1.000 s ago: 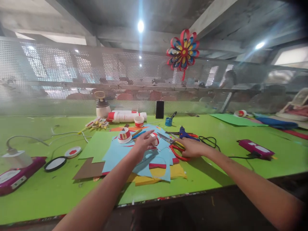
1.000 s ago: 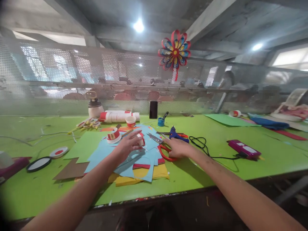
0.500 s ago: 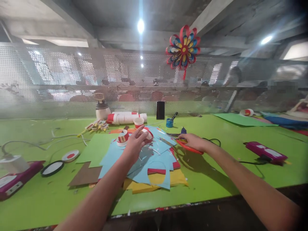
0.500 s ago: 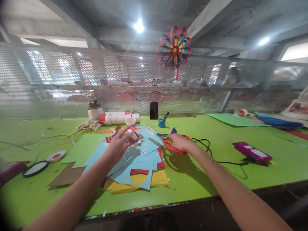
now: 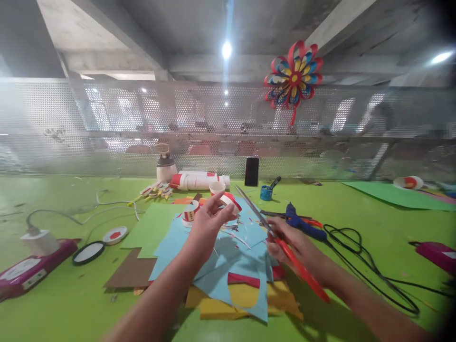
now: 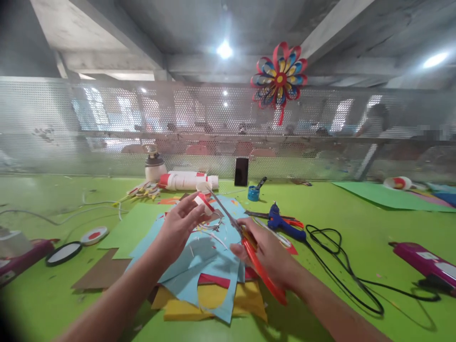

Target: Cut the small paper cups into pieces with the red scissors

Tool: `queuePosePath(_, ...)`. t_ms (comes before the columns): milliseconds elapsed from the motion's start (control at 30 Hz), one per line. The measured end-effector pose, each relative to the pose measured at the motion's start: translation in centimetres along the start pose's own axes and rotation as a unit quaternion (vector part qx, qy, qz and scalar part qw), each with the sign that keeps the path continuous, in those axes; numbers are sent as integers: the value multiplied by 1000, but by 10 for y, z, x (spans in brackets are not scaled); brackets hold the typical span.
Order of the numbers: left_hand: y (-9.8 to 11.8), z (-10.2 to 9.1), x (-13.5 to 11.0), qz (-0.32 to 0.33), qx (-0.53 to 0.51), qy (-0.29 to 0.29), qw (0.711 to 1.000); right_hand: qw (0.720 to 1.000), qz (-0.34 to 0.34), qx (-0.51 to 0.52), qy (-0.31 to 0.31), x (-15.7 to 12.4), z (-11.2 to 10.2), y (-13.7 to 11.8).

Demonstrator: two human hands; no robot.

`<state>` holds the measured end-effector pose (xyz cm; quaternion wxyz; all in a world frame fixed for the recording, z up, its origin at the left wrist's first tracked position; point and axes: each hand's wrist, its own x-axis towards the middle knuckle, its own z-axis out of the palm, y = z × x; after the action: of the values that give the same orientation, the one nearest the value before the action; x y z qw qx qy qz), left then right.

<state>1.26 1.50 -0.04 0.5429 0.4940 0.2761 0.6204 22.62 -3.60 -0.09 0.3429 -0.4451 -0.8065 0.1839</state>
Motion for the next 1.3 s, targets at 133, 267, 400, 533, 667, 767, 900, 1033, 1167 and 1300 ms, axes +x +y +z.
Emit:
queuePosePath(133, 4, 4, -5, 4, 61, -24, 998, 999, 11, -51, 13, -10, 1, 10)
queuePosePath(267, 5, 4, -5, 14, 79, -5, 997, 997, 10, -79, 13, -14, -1, 15)
queuePosePath(400, 5, 2, -3, 13, 63, 18, 998, 997, 6, -77, 8, -17, -1, 12)
queuePosePath(533, 6, 3, -4, 18, 64, 13, 998, 996, 12, -88, 8, -18, 0, 12)
queuePosePath(667, 6, 2, -4, 22, 61, 31, 997, 993, 10, -113, 20, -16, 0, 14)
queuePosePath(767, 7, 3, -3, 32, 56, 30, 998, 993, 15, -115, 19, -16, 1, 16)
queuePosePath(900, 9, 5, -5, 35, 54, 7, 998, 994, 12, -111, 21, -17, 2, 16)
queuePosePath(1033, 9, 6, -7, 37, 75, -10, 996, 993, -2, -111, 27, -17, 4, 14)
queuePosePath(1167, 9, 4, -6, 35, 81, -21, 996, 995, -5, -101, 22, -19, 3, 12)
queuePosePath(1300, 10, 4, -6, 29, 74, -21, 997, 996, -16, -91, 14, -20, 3, 14)
